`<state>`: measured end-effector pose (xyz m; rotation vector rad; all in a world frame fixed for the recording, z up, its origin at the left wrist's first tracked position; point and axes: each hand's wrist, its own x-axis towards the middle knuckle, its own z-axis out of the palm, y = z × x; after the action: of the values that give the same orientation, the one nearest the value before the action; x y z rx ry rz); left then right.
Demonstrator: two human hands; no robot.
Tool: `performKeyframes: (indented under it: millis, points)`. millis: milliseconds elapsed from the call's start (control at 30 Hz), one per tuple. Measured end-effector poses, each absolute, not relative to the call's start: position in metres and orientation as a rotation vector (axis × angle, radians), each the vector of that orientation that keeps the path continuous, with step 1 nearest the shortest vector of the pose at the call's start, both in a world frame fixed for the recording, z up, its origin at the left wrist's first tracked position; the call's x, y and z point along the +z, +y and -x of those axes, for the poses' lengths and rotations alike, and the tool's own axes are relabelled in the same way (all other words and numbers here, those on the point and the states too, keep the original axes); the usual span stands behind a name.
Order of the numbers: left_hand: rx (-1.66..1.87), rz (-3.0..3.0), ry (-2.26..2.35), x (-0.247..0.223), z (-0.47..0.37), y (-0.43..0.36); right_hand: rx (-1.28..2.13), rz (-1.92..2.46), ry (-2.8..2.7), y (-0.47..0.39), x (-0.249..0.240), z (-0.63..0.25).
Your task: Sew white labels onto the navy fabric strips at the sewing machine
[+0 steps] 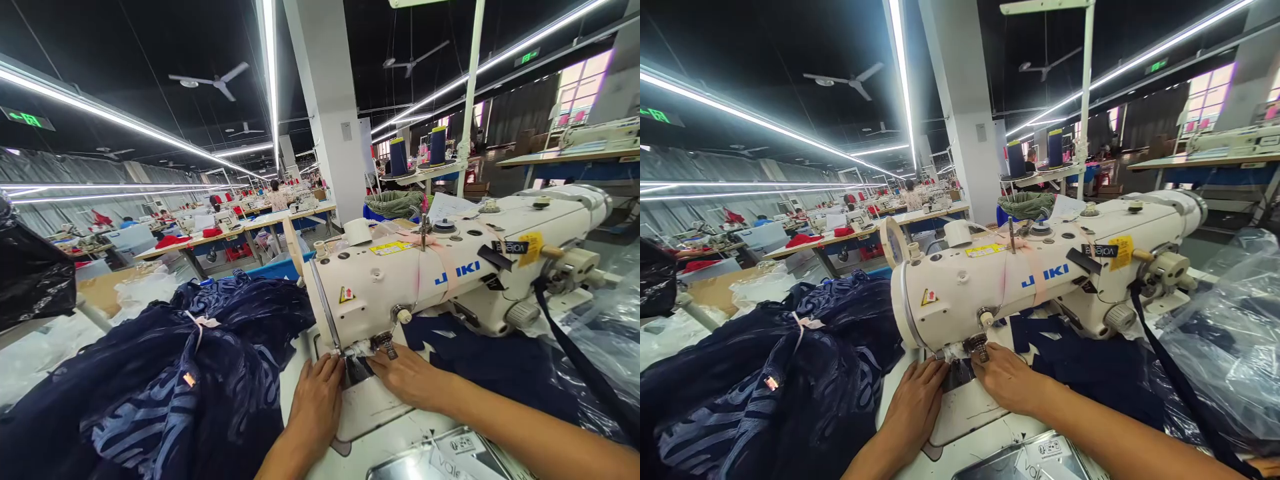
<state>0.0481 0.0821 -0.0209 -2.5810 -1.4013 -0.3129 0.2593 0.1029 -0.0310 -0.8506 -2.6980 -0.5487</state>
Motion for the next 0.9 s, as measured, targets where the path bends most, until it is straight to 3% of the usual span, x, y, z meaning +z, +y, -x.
performKeyframes:
  millis: [467,900]
  points:
    - [-0.400,2.604,-1.383,-0.0259,-0.0465,0.0813,-0.434,0.861,-2.724,0.1033,-0.0311,-0.2574]
    - [-0.392,2.591,-1.457,-0.0207,-0.0459,0.0736,-0.535,0.831,-2.760,0.1015,-0.0252,-0.2564]
